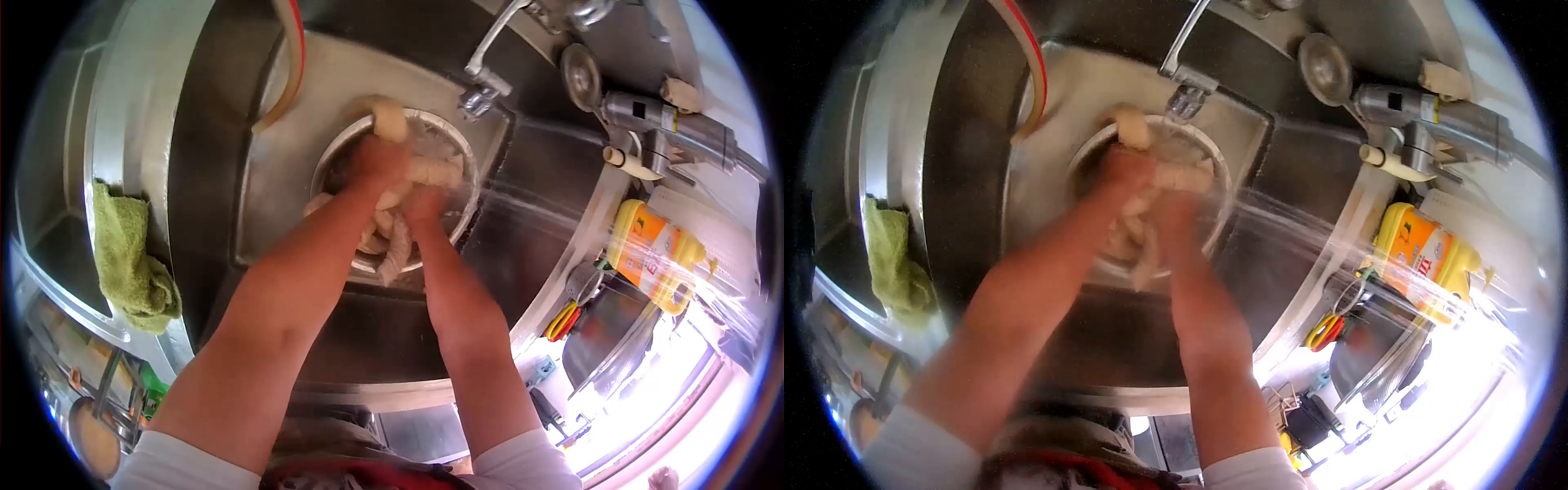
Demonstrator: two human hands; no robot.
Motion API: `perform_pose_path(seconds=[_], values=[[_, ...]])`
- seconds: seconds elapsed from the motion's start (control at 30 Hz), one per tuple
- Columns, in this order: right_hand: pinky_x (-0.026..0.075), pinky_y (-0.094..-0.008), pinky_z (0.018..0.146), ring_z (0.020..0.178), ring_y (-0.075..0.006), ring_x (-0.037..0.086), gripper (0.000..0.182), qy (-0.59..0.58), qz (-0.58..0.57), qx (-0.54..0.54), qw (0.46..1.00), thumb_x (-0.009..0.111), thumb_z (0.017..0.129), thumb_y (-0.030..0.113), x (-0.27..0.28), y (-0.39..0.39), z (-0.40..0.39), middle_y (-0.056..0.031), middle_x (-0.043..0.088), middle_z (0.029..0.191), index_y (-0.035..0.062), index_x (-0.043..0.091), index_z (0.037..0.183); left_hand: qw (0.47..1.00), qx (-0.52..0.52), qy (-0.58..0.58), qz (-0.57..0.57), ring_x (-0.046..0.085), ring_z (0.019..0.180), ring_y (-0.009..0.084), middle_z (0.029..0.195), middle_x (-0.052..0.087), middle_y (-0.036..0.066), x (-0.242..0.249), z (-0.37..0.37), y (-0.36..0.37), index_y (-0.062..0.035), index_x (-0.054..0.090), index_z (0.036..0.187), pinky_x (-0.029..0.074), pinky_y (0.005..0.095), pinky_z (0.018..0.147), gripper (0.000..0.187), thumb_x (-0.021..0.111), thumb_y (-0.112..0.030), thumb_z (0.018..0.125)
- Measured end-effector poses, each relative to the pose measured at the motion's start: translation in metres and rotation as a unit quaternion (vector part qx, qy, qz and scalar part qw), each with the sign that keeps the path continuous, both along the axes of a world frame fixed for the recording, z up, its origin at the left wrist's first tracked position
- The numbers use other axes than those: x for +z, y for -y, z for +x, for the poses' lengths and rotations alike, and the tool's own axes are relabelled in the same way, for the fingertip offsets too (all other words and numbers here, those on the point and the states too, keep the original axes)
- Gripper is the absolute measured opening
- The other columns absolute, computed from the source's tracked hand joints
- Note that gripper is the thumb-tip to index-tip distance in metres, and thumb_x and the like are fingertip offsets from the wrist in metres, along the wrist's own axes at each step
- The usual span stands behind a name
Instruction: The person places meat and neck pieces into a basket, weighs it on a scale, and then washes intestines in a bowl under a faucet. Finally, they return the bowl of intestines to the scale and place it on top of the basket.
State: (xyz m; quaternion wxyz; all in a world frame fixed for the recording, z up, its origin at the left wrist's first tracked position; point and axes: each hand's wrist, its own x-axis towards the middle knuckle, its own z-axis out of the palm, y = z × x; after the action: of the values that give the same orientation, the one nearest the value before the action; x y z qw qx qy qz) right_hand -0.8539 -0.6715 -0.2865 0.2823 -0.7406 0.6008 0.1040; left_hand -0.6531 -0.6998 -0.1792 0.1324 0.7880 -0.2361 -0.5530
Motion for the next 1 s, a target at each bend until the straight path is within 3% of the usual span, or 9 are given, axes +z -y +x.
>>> perform_pose_path(seconds=[0.13,0.23,0.3,0.43,0.53,0.63,0.83,0.9,1.0], values=[[0.049,-0.0373,0.071,0.081,-0.0261,0.062,0.025,0.292,0.027,-0.072,0.953,0.057,0.083,0.012,0.010,0.026,-0.021,-0.0125,0.064,0.101,0.0028,0.061,0.106,0.962,-0.166,0.098,-0.191,0.057,0.106,0.0319,0.110,0.063,0.014,0.029,0.003,-0.015,-0.0096,0.068,0.096,0.042,0.0538,0.090,0.024,0.056,-0.024,0.081],[0.049,-0.0297,0.074,0.083,-0.0186,0.059,0.023,0.361,0.066,-0.309,0.877,0.057,0.086,0.012,0.118,0.028,0.006,-0.0080,0.063,0.098,0.0006,0.059,0.106,0.900,-0.317,0.123,-0.273,0.039,0.128,0.0334,0.132,0.047,0.015,0.057,0.000,-0.060,-0.0123,0.063,0.109,0.026,0.0620,0.102,0.031,0.058,-0.014,0.078],[0.049,-0.0303,0.077,0.086,-0.0186,0.059,0.025,0.318,-0.117,-0.258,0.905,0.059,0.087,0.014,0.148,0.023,0.024,-0.0090,0.062,0.099,-0.0004,0.058,0.108,0.888,-0.306,0.192,-0.285,0.031,0.132,0.0385,0.137,0.040,0.019,0.088,-0.004,-0.085,-0.0101,0.055,0.121,0.021,0.0607,0.106,0.048,0.063,-0.021,0.075],[0.049,-0.0369,0.085,0.091,-0.0301,0.062,0.036,0.208,-0.200,-0.032,0.957,0.066,0.081,0.023,0.141,0.057,0.077,-0.0196,0.061,0.107,0.0010,0.058,0.108,0.902,-0.288,0.218,-0.237,0.016,0.136,0.0459,0.143,0.025,0.027,0.081,-0.013,-0.122,-0.0033,0.031,0.141,0.014,0.0569,0.111,0.094,0.076,-0.033,0.063],[0.049,-0.0402,0.083,0.090,-0.0366,0.061,0.040,0.211,-0.140,-0.041,0.967,0.069,0.076,0.025,0.095,0.057,0.101,-0.0224,0.061,0.105,0.0024,0.057,0.107,0.887,-0.283,0.217,-0.295,0.018,0.136,0.0458,0.142,0.026,0.030,0.050,-0.010,-0.099,-0.0001,0.024,0.142,0.016,0.0541,0.111,0.113,0.081,-0.038,0.053],[0.051,-0.0419,0.074,0.080,-0.0365,0.063,0.026,0.160,-0.131,-0.108,0.972,0.065,0.075,0.020,0.091,0.063,0.097,-0.0189,0.065,0.084,0.0035,0.061,0.093,0.842,-0.376,0.248,-0.298,0.019,0.137,0.0439,0.143,0.027,0.027,0.017,-0.006,-0.079,-0.0024,0.025,0.143,0.022,0.0485,0.111,0.109,0.080,-0.033,0.054],[0.051,-0.0349,0.068,0.072,-0.0233,0.064,0.020,0.190,-0.183,-0.037,0.964,0.070,0.073,0.018,0.100,0.079,0.044,-0.0147,0.066,0.081,0.0040,0.063,0.086,0.801,-0.384,0.149,-0.435,0.041,0.128,0.0366,0.137,0.040,0.024,0.029,0.027,-0.043,0.0010,0.040,0.133,0.038,0.0446,0.102,0.085,0.076,-0.016,0.058],[0.050,-0.0383,0.075,0.081,-0.0298,0.064,0.030,0.215,-0.151,-0.088,0.961,0.069,0.074,0.023,0.115,0.086,0.058,-0.0179,0.066,0.089,0.0019,0.062,0.094,0.842,-0.365,0.103,-0.383,0.046,0.122,0.0368,0.131,0.045,0.024,0.036,0.027,-0.044,0.0004,0.043,0.130,0.040,0.0439,0.100,0.077,0.074,-0.014,0.061],[0.051,-0.0337,0.067,0.077,-0.0214,0.063,0.030,0.285,-0.136,-0.220,0.923,0.070,0.077,0.021,0.110,0.090,0.084,-0.0129,0.066,0.090,0.0006,0.062,0.098,0.931,-0.096,0.140,-0.324,0.050,0.114,0.0373,0.122,0.052,0.024,0.046,0.012,-0.068,-0.0022,0.046,0.126,0.042,0.0441,0.095,0.065,0.071,-0.017,0.068]])
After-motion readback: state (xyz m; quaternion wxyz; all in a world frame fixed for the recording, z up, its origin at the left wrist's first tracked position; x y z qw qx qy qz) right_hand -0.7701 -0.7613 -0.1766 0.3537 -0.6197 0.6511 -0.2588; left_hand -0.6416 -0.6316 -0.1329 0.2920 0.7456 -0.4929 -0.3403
